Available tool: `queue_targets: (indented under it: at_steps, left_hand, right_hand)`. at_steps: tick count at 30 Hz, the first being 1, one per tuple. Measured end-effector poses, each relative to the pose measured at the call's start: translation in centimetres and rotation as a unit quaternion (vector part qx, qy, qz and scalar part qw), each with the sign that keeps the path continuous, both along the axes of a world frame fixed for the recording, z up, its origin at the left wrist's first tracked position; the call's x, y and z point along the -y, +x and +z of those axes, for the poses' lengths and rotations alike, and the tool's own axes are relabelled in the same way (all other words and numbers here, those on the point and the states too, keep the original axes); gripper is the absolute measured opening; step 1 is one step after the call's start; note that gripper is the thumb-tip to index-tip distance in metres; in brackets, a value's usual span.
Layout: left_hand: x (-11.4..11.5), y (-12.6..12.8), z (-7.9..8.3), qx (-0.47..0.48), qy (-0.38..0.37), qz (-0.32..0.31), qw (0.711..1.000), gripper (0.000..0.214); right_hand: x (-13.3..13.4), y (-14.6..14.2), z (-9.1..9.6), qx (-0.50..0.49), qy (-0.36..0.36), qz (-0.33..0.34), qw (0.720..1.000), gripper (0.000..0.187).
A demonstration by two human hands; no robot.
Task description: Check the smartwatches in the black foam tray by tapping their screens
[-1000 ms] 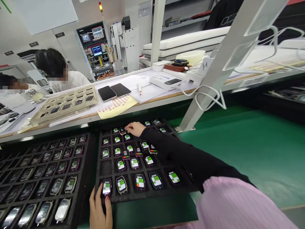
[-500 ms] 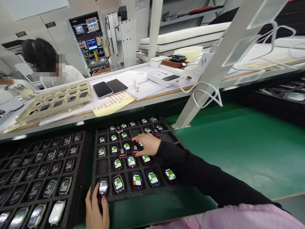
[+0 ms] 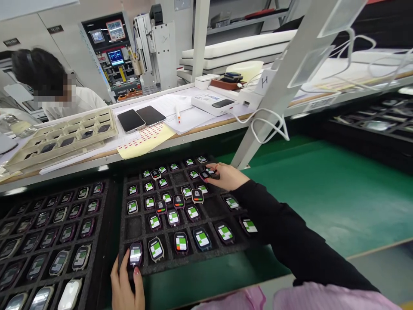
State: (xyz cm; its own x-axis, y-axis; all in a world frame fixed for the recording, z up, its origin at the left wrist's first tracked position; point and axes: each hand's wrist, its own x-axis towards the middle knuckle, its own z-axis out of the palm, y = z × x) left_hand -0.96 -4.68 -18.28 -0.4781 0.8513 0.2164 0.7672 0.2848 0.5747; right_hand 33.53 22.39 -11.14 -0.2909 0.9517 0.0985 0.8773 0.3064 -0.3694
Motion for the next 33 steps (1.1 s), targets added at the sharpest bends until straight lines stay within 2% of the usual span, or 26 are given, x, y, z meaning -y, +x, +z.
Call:
queue_targets:
  at_steps: [5,12,17,22,28,33]
  left_hand:
    - [0.0,0.0,-0.1,-0.001,0.008,-0.001,1.0,0.042]
    - [-0.1,0.2,-0.1,-0.009,-0.019,0.029,0.999,0.045]
    - [-0.1,0.1,-0.1,-0.012,-0.022,0.02,0.999,0.043]
    - [-0.1,0.3,0.2,-0.011,-0.029,0.026,0.999,0.042]
    - [-0.2,0.3,0.4,0.009,-0.037,0.02,0.999,0.045]
    - [-0.1,0.2,0.3,0.001,-0.025,0.016,1.0,0.043]
  right_hand:
    - [-0.8,-0.1,-1.9,0.025,-0.009,-0.001,1.0,0.065]
    - [-1.4,-0.6,-2.4,0.036,-0.016,0.008,0.999,0.07]
    - [-1.4,-0.3,-3.0,0.015,-0.018,0.009,1.0,0.07]
    - [-0.4,-0.2,-3.0,-0.013,-0.014,0.003,1.0,0.07]
    - [1.5,0.0,-2.3,-0.051,0.024,0.002,0.998,0.062]
    - [2.3,-0.3,-2.7,-0.053,0.046,-0.027,0.997,0.063]
